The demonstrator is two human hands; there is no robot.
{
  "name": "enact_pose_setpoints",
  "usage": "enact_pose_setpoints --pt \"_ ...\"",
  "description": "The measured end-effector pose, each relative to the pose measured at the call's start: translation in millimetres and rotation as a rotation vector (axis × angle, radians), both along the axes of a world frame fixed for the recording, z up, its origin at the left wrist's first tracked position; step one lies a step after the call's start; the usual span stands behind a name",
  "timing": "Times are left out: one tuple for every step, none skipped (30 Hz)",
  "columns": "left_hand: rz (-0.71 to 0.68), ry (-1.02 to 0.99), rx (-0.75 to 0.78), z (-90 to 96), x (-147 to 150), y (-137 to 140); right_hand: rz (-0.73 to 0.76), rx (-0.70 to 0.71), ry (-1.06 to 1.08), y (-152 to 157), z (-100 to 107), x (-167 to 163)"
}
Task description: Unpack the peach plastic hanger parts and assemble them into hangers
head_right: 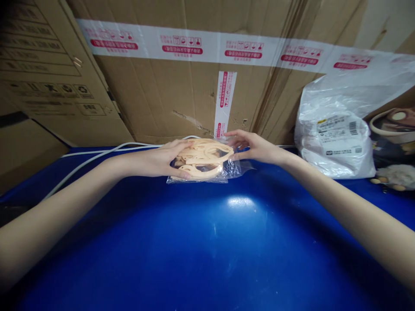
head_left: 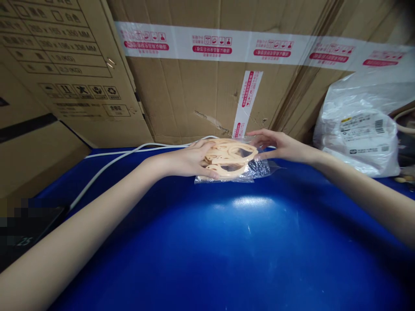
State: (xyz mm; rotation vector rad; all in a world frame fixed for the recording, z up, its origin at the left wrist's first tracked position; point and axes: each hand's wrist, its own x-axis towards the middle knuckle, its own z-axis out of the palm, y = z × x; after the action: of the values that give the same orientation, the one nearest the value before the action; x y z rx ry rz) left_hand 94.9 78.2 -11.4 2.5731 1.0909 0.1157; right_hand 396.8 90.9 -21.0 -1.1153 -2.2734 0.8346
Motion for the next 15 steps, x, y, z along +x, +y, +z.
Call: enact_pose_setpoints --pt "-0.003 0.007 0.013 -0.9 0 0 -0.005 0.015 0.003 0 -2 -3" --pt "0.001 0.013 0.024 -1.7 -1 1 -0.011 0.041 0.01 0 -4 -7" --pt "0.012 0.022 0.032 -2.2 -1 1 -0.012 0.075 0.015 0 -6 -12" --pt "0.026 0.034 0.035 -2.5 -2 2 -0.006 0.111 0.013 -1 -7 -17" --pt "0.036 0.047 0.035 -2.5 -3 2 0.003 0.143 0.006 -1 -7 -21" --pt "0.04 0.056 0.037 -2.2 -3 2 0.014 0.166 -0.006 -2 -7 -23" --pt "0.034 0.058 0.043 -1.7 -3 1 0.019 0.178 -0.02 -1 -6 -22" --pt "0.019 0.047 0.056 -1.2 -2 0 0.01 0.184 -0.031 0 -4 -18" --pt "-0.003 0.023 0.076 -0.7 -1 -1 -0.018 0.184 -0.037 1 -3 -12" --pt "-0.024 -0.013 0.1 -0.4 3 -3 -0.072 0.186 -0.041 4 -2 -4" --pt "-0.041 -0.05 0.122 -0.5 7 -6 -0.156 0.201 -0.034 7 -3 5" --pt "-0.053 -0.085 0.144 -1.2 14 -9 -0.262 0.219 -0.029 10 -5 14" --pt "-0.058 -0.112 0.167 -2.6 21 -12 -0.367 0.22 -0.041 13 -8 22" --pt "-0.061 -0.124 0.19 -4.8 29 -15 -0.456 0.196 -0.059 16 -12 27" --pt "-0.068 -0.13 0.219 -7.7 37 -18 -0.512 0.132 -0.077 18 -16 30"
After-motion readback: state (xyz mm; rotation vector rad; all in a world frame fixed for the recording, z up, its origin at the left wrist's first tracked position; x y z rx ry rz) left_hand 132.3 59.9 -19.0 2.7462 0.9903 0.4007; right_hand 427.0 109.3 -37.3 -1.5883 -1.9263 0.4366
